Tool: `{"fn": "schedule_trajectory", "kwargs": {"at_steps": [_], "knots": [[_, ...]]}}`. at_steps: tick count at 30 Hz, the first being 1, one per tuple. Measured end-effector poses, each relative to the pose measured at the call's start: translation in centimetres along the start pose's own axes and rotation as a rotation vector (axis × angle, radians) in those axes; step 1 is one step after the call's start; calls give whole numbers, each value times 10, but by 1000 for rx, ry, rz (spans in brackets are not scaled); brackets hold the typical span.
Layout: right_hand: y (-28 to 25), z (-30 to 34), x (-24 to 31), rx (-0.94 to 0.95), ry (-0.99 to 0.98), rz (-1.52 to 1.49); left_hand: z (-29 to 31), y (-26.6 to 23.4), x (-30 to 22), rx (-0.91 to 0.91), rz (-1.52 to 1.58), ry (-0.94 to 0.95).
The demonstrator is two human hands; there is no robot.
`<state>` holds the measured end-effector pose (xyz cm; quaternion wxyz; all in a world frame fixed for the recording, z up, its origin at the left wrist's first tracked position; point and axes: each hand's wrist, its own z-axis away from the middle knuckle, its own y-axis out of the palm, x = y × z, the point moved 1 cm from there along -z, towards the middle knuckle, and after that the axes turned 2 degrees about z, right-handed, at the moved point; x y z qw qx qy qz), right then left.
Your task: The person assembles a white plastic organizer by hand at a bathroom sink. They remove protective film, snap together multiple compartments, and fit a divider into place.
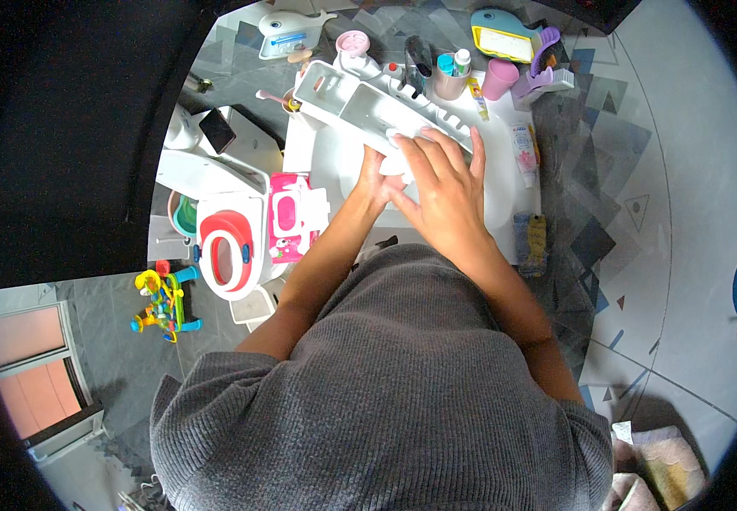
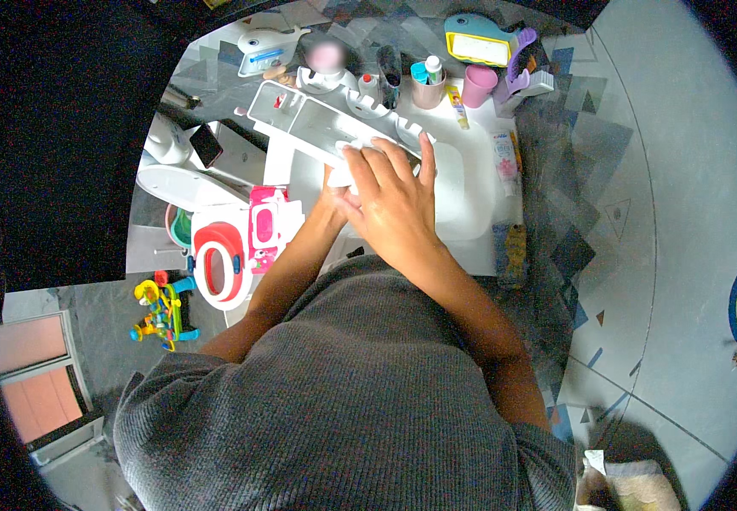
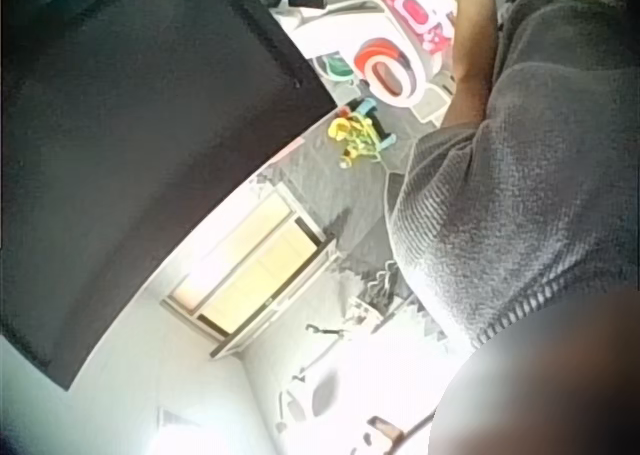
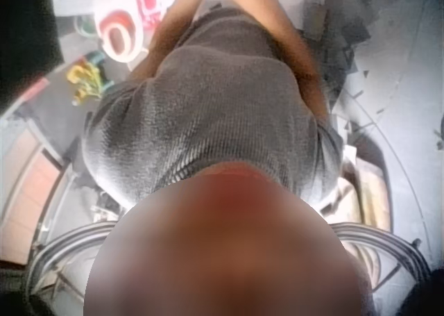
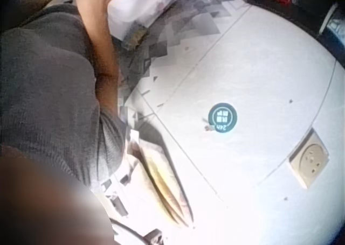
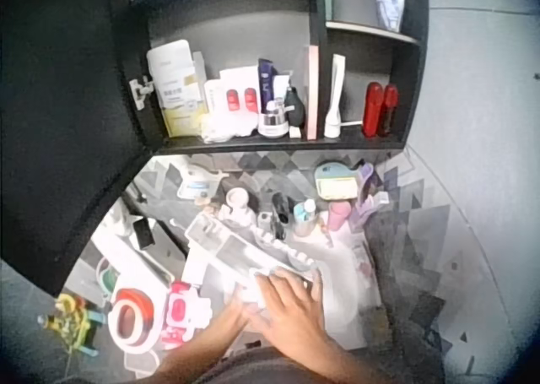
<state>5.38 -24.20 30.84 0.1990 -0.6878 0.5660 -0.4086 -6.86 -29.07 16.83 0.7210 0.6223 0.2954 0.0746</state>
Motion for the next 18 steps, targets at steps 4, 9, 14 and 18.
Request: {"fn": "schedule_trajectory", "kwargs": {"at_steps": [4, 9, 14, 18], "knots": [[3, -4, -10, 5, -62, 69, 0, -1, 1, 134, 34, -61], [-17, -23, -48, -63, -171, 178, 6, 4, -10, 156, -63, -124], [-33, -21, -87, -14, -298, 112, 21, 5, -49, 362, 24, -206], [-45, -28, -99, 17, -394, 68, 30, 29, -55, -20, 301, -109]]}}
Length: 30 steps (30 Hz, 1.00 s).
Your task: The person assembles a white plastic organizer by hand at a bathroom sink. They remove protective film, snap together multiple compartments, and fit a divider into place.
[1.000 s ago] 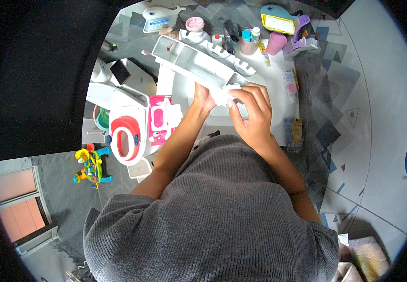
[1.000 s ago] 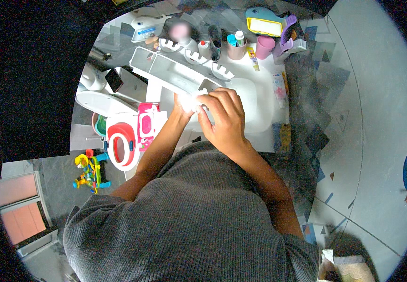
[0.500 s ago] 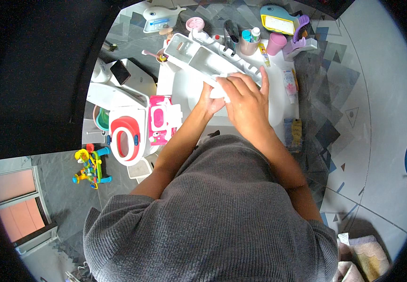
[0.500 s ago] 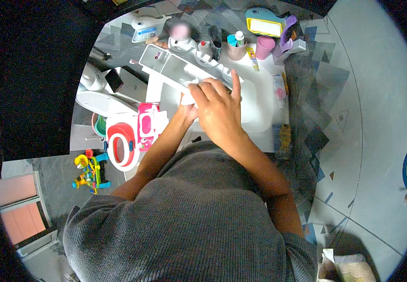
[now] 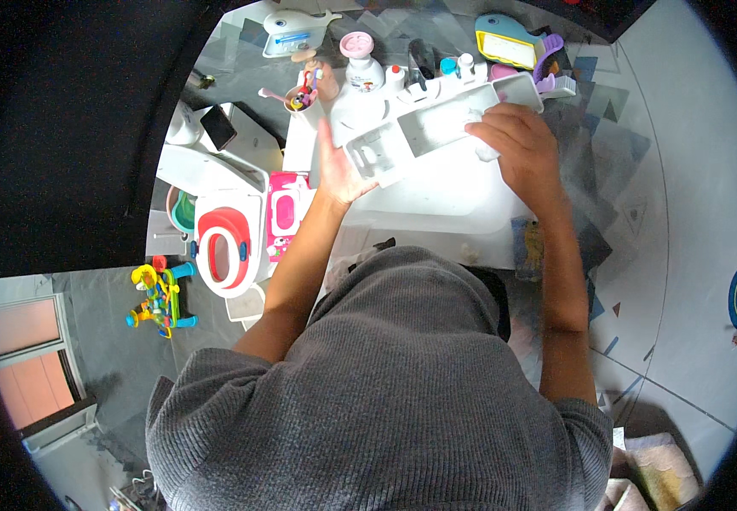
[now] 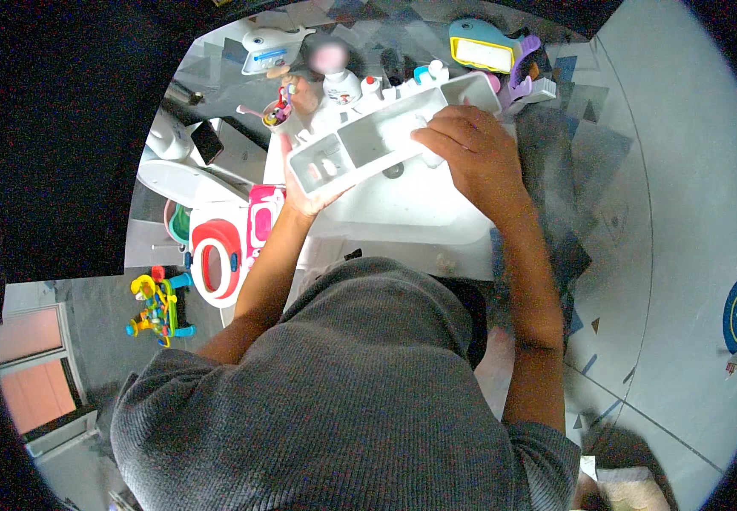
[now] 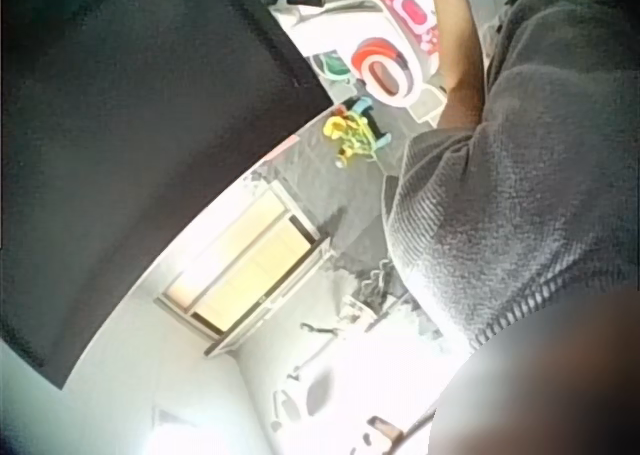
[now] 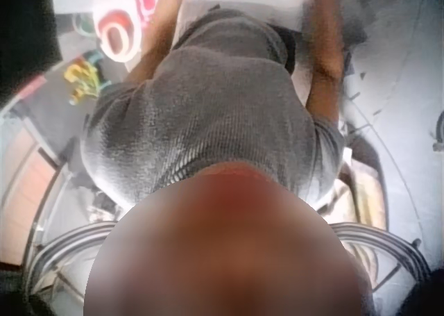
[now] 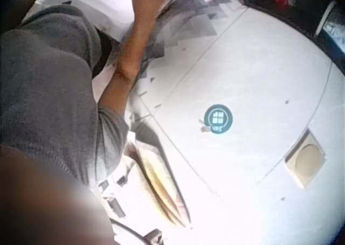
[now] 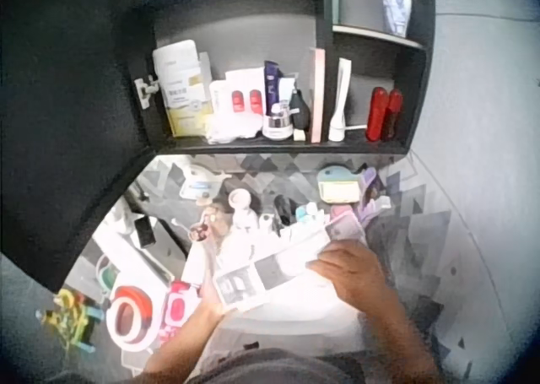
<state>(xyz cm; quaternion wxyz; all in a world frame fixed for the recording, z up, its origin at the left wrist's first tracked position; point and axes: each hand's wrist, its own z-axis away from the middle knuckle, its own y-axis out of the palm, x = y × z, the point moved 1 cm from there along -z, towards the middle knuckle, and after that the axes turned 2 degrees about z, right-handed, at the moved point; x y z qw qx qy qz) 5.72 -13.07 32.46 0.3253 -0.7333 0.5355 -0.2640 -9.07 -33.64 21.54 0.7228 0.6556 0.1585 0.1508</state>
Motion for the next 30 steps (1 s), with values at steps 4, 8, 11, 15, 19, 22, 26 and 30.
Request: {"fn": "schedule_trajectory", "kwargs": {"at_steps": [4, 8, 11, 15, 19, 22, 26, 30], "knots": [[-1, -10, -3, -87, -115, 29, -14, -3, -4, 179, -20, -219], [-2, -9, -14, -113, -142, 49, -15, 9, -5, 261, -178, -273], [-4, -10, -14, -112, -144, 36, -12, 3, -5, 81, -154, -165], [-19, -17, 1, -61, -22, -92, -8, 1, 2, 4, -111, -25], [-33, -30, 28, -104, 27, -300, -9, 3, 5, -1, -173, 24], [-33, -42, 50, -158, 34, -402, -8, 11, 12, -39, -208, 46], [-17, -50, 66, -118, -65, -267, -12, 3, 9, 137, -162, -9], [-8, -52, 71, 10, 4, -179, -9, 14, 16, 7, -148, 58]]}}
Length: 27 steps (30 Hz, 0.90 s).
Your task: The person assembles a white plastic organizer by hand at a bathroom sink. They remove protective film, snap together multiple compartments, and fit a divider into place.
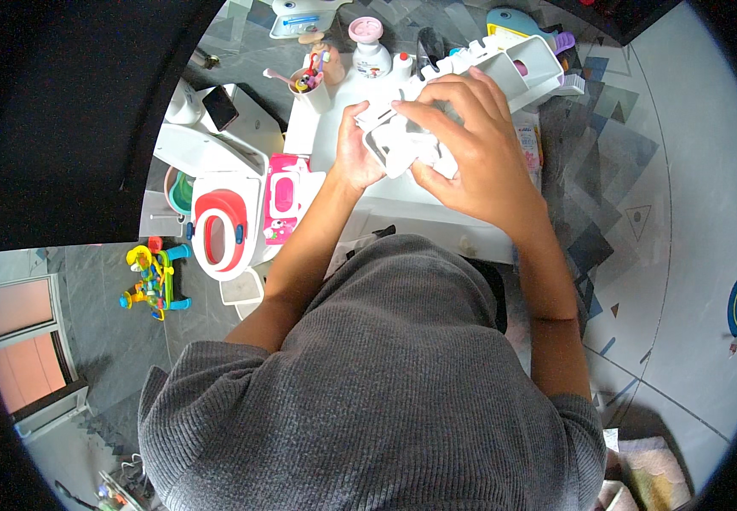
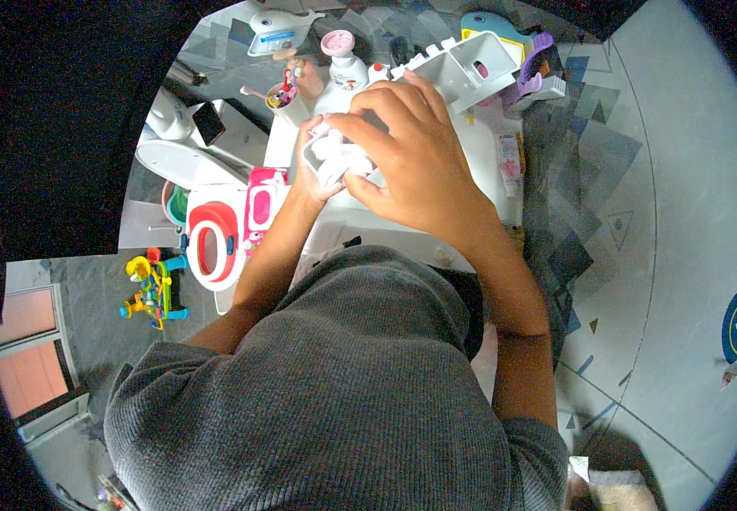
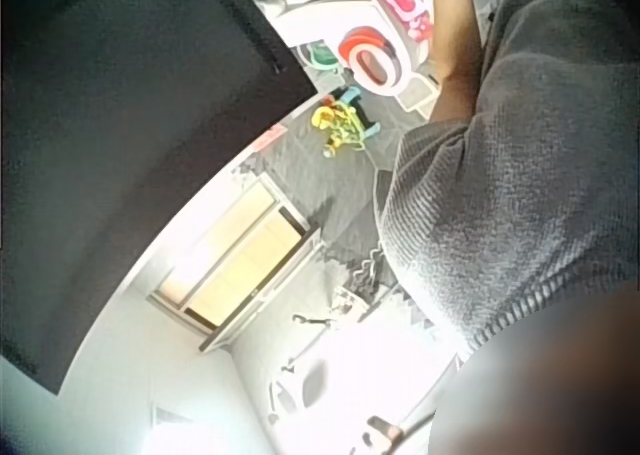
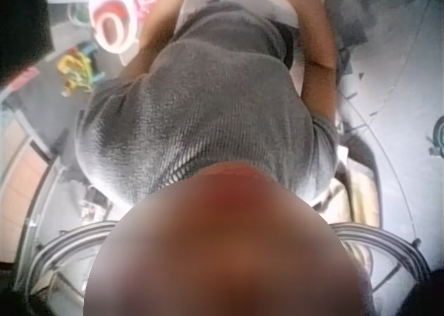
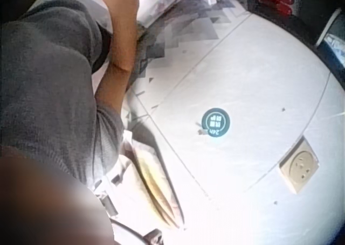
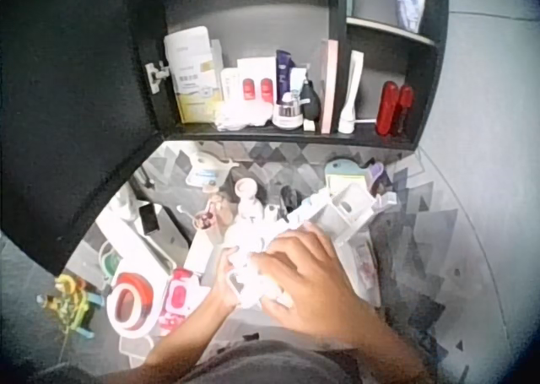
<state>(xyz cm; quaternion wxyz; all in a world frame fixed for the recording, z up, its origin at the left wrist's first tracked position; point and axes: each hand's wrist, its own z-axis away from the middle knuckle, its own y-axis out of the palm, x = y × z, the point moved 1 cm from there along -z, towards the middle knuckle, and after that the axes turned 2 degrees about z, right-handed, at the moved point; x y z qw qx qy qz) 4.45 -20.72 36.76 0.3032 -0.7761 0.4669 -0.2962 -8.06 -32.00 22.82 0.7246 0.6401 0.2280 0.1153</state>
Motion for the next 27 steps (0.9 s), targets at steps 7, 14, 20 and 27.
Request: {"fn": "schedule_trajectory", "kwargs": {"at_steps": [7, 14, 20, 27], "knots": [[8, 11, -12, -79, 122, -65, 4, -6, 2, 231, 151, -61], [7, 11, -19, -22, -16, -78, 2, -17, 10, 316, 30, -26], [3, 15, -13, -159, 64, -201, -6, -27, 12, 86, -101, -46], [33, 90, 6, -367, 246, -258, -10, -25, 10, -18, -161, 71]]}}
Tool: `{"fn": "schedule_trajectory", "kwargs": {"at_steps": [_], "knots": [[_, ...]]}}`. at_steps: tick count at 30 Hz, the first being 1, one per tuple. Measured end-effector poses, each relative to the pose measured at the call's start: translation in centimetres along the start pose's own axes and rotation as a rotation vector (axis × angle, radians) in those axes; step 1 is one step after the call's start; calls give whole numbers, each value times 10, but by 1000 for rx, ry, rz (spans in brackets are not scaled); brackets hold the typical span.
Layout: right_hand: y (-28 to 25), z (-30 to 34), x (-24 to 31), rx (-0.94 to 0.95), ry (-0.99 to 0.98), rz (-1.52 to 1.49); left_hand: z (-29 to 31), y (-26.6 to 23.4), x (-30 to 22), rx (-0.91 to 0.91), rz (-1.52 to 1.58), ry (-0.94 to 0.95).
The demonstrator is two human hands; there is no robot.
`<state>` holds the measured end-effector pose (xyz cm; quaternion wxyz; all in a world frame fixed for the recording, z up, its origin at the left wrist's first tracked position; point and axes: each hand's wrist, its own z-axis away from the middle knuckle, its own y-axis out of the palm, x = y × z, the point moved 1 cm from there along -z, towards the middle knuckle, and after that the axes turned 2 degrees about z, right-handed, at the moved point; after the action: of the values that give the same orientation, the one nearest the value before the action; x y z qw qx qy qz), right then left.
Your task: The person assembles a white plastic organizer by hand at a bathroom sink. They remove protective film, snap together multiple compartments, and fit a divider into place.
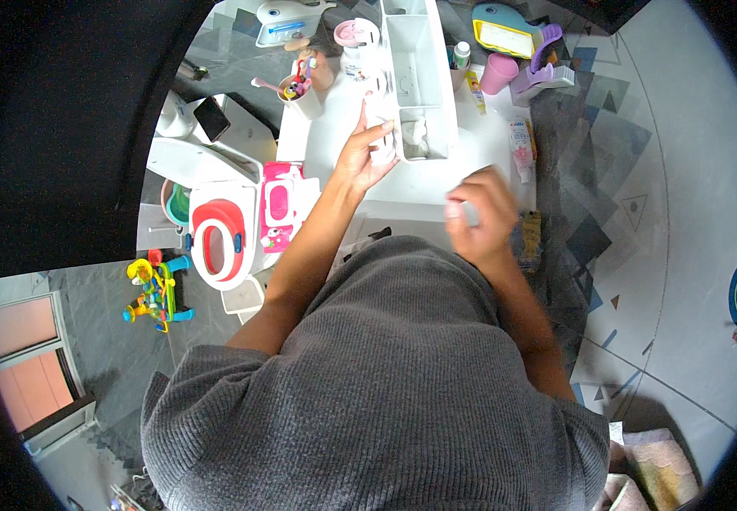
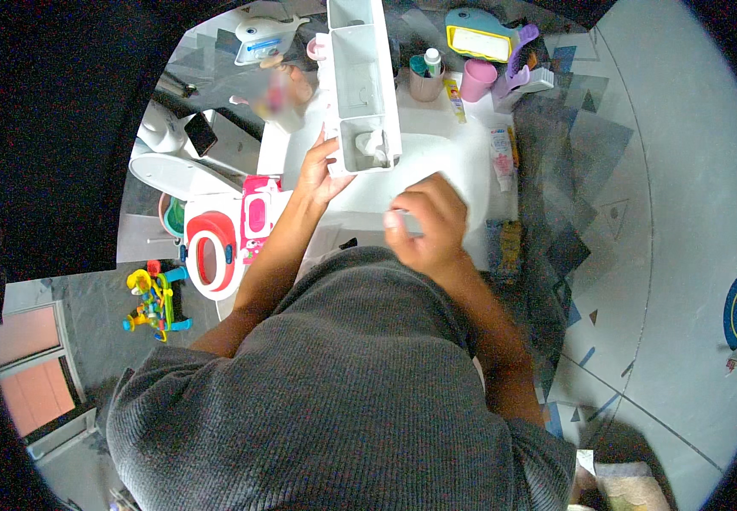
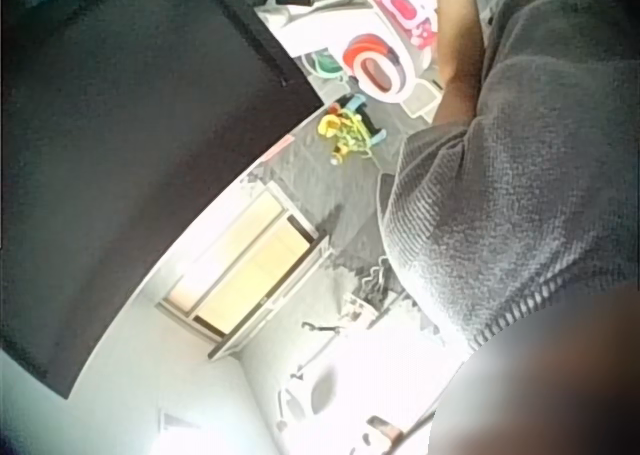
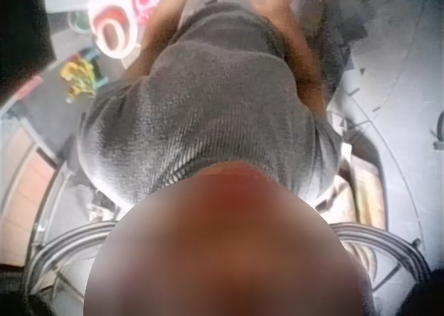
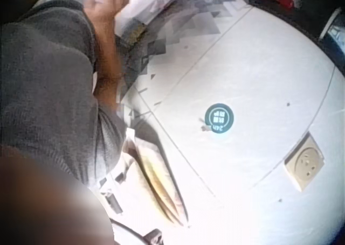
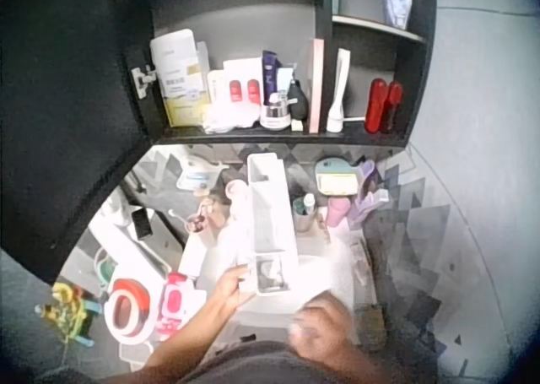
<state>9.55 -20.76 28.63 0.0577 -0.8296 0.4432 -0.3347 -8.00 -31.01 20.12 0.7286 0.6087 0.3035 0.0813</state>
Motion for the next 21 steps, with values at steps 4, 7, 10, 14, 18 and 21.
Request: {"fn": "schedule_trajectory", "kwargs": {"at_steps": [4, 7, 10, 14, 18, 21], "knots": [[31, 34, -6, 222, 239, 97, 0, 10, 3, 85, -8, 45], [36, 37, -12, 219, 252, 123, 0, 8, 6, 98, -30, 44], [46, 37, -12, 296, 412, 119, -2, 4, 10, 74, -91, 92], [57, 32, -11, 370, 462, 283, 1, 8, 15, 16, -189, 143], [60, 23, -21, 324, 354, 379, 7, 12, 13, -71, -325, 149], [61, 24, -21, 375, 413, 273, 3, 7, 14, 33, -113, 110]]}}
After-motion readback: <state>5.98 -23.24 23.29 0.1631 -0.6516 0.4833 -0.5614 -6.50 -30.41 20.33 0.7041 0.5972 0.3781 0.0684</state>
